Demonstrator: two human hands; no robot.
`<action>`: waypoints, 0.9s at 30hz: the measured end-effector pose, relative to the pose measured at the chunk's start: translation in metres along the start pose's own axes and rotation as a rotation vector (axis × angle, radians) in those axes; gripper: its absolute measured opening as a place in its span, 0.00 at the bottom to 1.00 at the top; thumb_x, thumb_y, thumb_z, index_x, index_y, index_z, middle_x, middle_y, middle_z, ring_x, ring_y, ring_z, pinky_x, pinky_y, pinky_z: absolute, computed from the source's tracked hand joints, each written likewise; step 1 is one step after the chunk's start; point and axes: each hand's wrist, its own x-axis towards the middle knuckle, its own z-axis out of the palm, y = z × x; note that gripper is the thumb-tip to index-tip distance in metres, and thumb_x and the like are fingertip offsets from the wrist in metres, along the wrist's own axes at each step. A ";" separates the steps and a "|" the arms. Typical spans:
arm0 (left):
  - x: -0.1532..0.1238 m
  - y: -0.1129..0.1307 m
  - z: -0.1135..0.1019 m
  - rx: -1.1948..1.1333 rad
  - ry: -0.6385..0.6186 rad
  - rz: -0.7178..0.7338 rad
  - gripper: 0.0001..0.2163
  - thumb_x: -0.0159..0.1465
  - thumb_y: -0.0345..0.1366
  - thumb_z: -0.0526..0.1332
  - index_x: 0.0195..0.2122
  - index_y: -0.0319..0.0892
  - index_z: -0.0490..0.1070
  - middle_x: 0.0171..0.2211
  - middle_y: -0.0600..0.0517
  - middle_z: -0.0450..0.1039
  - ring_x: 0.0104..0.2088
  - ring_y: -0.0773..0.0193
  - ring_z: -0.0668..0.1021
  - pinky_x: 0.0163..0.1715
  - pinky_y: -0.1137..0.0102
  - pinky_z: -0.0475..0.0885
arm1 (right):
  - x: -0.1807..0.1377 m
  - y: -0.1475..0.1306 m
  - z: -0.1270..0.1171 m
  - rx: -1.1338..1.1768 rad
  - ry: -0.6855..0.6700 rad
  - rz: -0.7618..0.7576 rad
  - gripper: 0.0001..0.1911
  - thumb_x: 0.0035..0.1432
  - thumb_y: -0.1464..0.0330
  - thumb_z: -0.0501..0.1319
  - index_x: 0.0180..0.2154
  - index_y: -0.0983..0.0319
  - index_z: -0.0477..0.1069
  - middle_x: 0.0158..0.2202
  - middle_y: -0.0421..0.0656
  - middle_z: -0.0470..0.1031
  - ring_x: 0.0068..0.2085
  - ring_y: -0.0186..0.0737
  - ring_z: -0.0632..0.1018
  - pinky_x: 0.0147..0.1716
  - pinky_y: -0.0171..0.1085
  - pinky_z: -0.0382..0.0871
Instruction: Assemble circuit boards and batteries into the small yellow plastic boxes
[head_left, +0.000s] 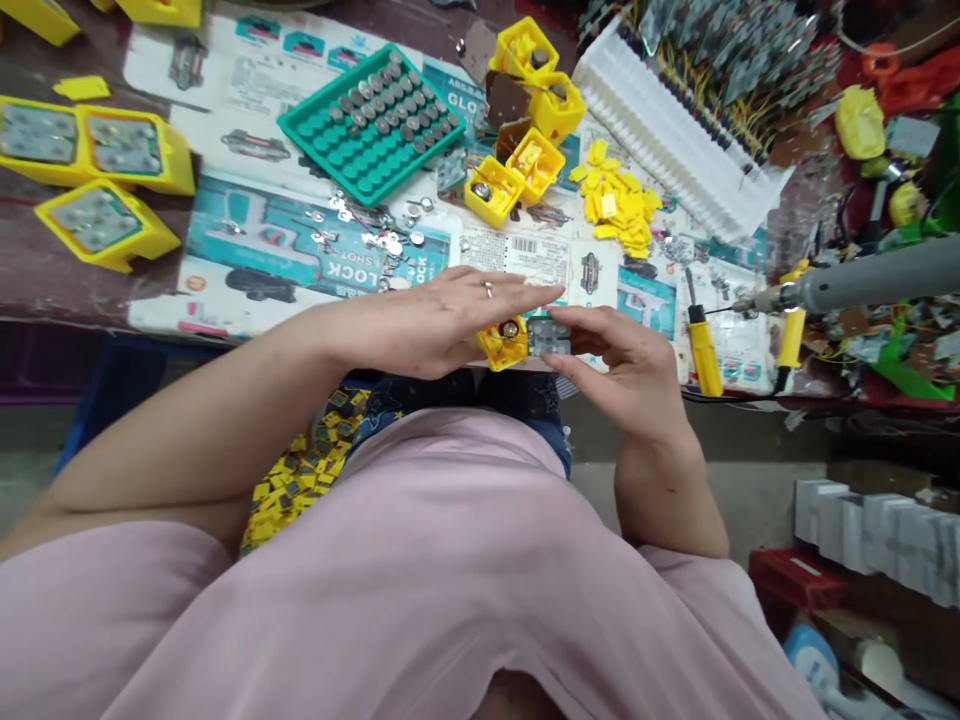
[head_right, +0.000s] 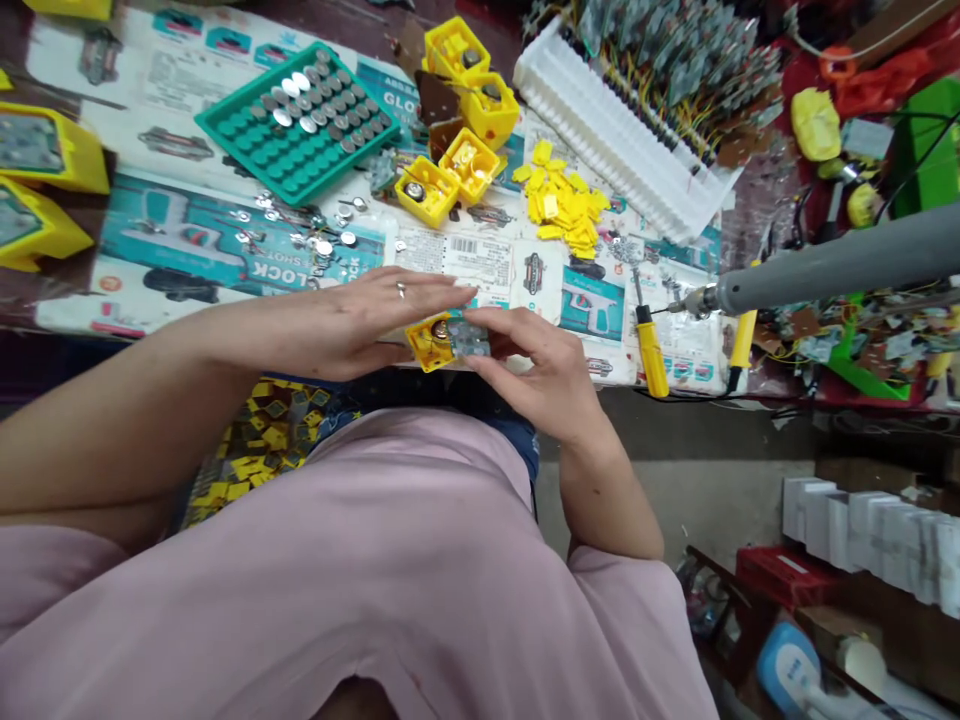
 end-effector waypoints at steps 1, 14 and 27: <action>-0.002 0.004 0.005 0.017 0.067 -0.031 0.35 0.66 0.39 0.61 0.72 0.49 0.47 0.66 0.43 0.63 0.63 0.53 0.68 0.62 0.59 0.64 | 0.000 0.002 0.002 0.021 0.012 0.015 0.17 0.59 0.67 0.68 0.51 0.56 0.76 0.41 0.39 0.81 0.34 0.31 0.79 0.36 0.32 0.78; -0.015 0.005 0.036 0.258 0.263 -0.164 0.26 0.70 0.36 0.55 0.69 0.41 0.54 0.55 0.43 0.75 0.56 0.55 0.75 0.55 0.60 0.70 | -0.012 0.000 0.004 -0.054 -0.002 -0.049 0.17 0.60 0.70 0.67 0.51 0.55 0.74 0.44 0.40 0.81 0.38 0.33 0.81 0.40 0.34 0.79; -0.013 -0.010 0.053 0.391 0.516 0.150 0.12 0.69 0.31 0.58 0.54 0.42 0.69 0.54 0.44 0.77 0.55 0.57 0.79 0.51 0.61 0.79 | -0.012 -0.007 0.006 -0.115 -0.048 -0.198 0.16 0.61 0.78 0.62 0.48 0.57 0.76 0.43 0.43 0.81 0.45 0.34 0.82 0.47 0.33 0.78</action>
